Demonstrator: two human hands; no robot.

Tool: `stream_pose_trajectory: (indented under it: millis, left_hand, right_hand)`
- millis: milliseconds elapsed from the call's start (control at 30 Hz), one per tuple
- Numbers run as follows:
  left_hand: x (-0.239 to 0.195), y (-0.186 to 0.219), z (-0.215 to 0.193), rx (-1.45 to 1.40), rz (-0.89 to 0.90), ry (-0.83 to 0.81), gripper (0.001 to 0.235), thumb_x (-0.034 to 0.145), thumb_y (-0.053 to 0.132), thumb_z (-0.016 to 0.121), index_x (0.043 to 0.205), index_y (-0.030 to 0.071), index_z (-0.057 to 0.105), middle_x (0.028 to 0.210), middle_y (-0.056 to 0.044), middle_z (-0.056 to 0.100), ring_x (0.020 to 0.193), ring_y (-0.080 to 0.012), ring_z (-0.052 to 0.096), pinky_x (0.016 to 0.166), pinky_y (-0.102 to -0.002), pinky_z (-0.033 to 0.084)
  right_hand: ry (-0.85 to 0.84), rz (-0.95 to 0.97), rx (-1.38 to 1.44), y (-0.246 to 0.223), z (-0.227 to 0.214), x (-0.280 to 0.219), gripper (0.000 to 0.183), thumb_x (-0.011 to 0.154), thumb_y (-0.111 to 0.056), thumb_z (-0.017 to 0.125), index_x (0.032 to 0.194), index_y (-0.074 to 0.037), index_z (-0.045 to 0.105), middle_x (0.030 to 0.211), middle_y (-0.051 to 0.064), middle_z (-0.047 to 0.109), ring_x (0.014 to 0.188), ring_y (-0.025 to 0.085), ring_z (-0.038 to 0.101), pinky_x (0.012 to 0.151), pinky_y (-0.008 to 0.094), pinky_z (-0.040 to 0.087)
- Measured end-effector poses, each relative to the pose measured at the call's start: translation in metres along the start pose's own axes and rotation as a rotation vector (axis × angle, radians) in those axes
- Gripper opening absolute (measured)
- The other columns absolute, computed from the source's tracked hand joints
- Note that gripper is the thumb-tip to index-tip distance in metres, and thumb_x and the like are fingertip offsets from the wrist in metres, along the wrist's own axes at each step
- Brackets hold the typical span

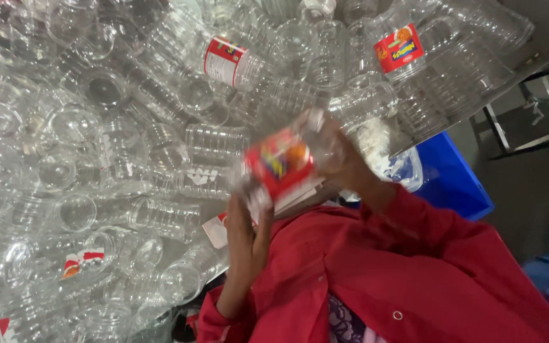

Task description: The person applies labels to plastic bottles by hand, picking up labels from a stack and smoothing them onto individual clear plastic jars.

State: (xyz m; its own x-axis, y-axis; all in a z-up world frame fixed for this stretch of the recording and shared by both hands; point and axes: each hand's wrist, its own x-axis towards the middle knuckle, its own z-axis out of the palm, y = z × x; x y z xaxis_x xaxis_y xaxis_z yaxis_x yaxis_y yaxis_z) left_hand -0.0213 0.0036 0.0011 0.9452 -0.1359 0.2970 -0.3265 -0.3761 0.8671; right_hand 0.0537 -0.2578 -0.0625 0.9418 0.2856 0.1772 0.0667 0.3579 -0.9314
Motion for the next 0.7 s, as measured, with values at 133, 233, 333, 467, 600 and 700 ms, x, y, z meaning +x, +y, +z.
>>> stream_pose_trajectory:
  millis: [133,233,333,467,600,700]
  left_hand:
    - [0.012,0.003,-0.014,0.084,-0.076,-0.016,0.071,0.103,0.025,0.063,0.16,-0.002,0.029,0.164,-0.025,0.035,0.153,-0.0412,0.031,0.123,-0.051,0.028]
    - [0.008,0.001,-0.019,0.183,-0.133,-0.16,0.067,0.095,0.026,0.071,0.152,0.004,0.043,0.156,-0.021,0.045,0.145,-0.0398,0.042,0.116,-0.051,0.033]
    - [0.0,-0.009,-0.012,0.259,-0.11,-0.188,0.065,0.091,0.028,0.074,0.146,0.005,0.047,0.152,-0.02,0.047,0.14,-0.0399,0.045,0.113,-0.051,0.034]
    - [-0.005,-0.017,-0.008,0.271,-0.068,-0.201,0.062,0.09,0.029,0.075,0.141,0.005,0.051,0.151,-0.02,0.049,0.137,-0.0405,0.046,0.111,-0.052,0.033]
    - [-0.004,-0.02,-0.003,0.264,-0.076,-0.249,0.058,0.091,0.03,0.074,0.139,0.005,0.053,0.147,-0.018,0.052,0.135,-0.039,0.047,0.112,-0.053,0.032]
    - [-0.003,-0.026,0.005,0.282,-0.069,-0.304,0.057,0.09,0.031,0.073,0.138,0.006,0.054,0.145,-0.016,0.053,0.135,-0.0375,0.047,0.113,-0.052,0.031]
  right_hand:
    - [0.58,-0.429,-1.175,0.021,-0.068,0.057,0.101,0.095,-0.02,0.085,0.165,-0.005,0.014,0.17,0.017,0.019,0.16,0.03,0.017,0.131,0.047,0.021]
    - [0.372,0.176,-1.09,0.065,-0.088,0.051,0.046,0.097,-0.029,0.078,0.135,-0.007,0.063,0.136,0.016,0.066,0.127,0.026,0.062,0.107,0.038,0.048]
    - [-0.119,0.109,-1.121,0.129,-0.072,0.005,0.036,0.076,-0.022,0.084,0.106,-0.005,0.077,0.108,0.021,0.072,0.096,0.037,0.067,0.085,0.045,0.051]
    - [0.07,0.308,-1.011,0.164,-0.068,-0.037,0.031,0.078,-0.021,0.078,0.101,-0.002,0.072,0.095,0.016,0.069,0.087,0.031,0.066,0.079,0.042,0.052]
    - [0.087,0.486,-1.136,0.158,-0.065,-0.03,0.027,0.103,-0.03,0.073,0.104,-0.002,0.071,0.093,0.017,0.067,0.084,0.033,0.063,0.078,0.042,0.049]
    - [0.116,0.073,-1.17,0.149,-0.049,-0.021,0.012,0.093,-0.016,0.075,0.097,-0.005,0.075,0.085,0.016,0.064,0.082,0.034,0.063,0.072,0.043,0.05]
